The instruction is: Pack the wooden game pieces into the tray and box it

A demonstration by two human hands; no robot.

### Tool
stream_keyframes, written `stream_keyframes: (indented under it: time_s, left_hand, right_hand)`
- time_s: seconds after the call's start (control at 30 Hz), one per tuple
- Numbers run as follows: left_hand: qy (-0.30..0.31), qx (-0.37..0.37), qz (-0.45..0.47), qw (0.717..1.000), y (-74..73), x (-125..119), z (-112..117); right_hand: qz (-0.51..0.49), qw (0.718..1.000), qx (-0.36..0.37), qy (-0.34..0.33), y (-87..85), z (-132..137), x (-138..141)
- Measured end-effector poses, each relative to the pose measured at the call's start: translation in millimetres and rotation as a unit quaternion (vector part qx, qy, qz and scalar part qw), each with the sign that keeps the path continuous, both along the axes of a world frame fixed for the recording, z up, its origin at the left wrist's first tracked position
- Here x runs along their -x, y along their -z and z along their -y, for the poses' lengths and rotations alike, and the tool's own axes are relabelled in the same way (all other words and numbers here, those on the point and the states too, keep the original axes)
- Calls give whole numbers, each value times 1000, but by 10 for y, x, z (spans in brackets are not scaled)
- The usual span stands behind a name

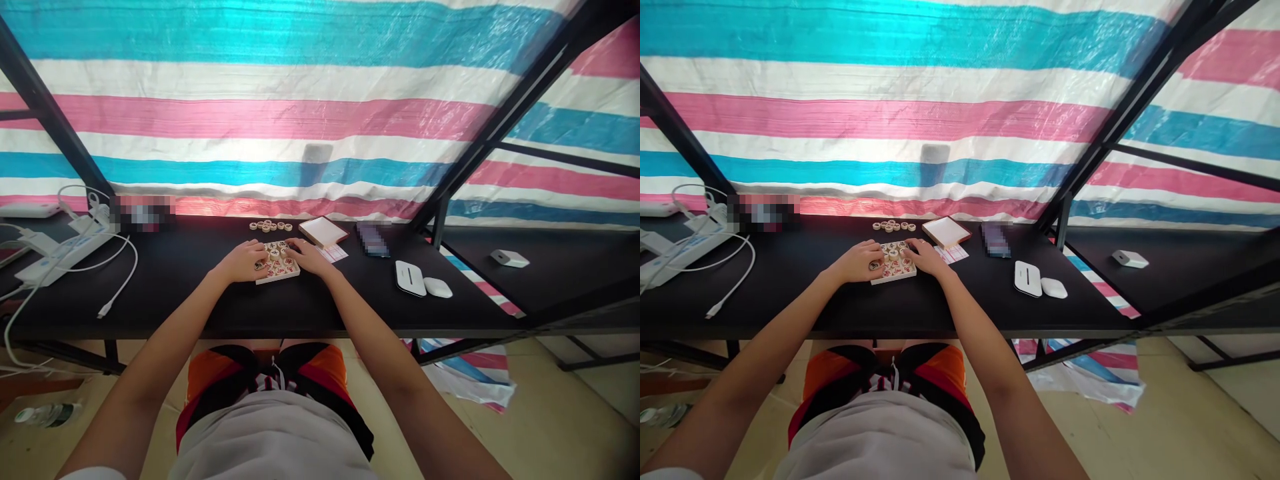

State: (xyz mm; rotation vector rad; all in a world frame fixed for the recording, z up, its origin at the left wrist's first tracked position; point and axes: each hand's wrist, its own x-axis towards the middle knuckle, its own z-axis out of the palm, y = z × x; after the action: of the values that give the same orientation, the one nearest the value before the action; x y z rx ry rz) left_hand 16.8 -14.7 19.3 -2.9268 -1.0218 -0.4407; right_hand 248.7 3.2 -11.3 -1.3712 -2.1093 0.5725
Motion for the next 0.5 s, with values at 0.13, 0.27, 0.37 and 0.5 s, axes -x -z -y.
stream_keyframes:
  time_s: [0.13, 0.27, 0.37, 0.5]
  left_hand:
    - [5, -26, 15, 1000, 32, 9, -27]
    - [4, -29, 33, 999, 55, 9, -37]
    - [-18, -29, 53, 998, 60, 21, -44]
    - [-56, -1, 79, 995, 72, 66, -74]
  right_hand:
    - [5, 1000, 14, 9, -58, 18, 24]
    - [13, 1000, 15, 10, -74, 39, 34]
    - [9, 1000, 12, 12, -63, 45, 30]
    - [11, 1000, 11, 12, -56, 44, 19]
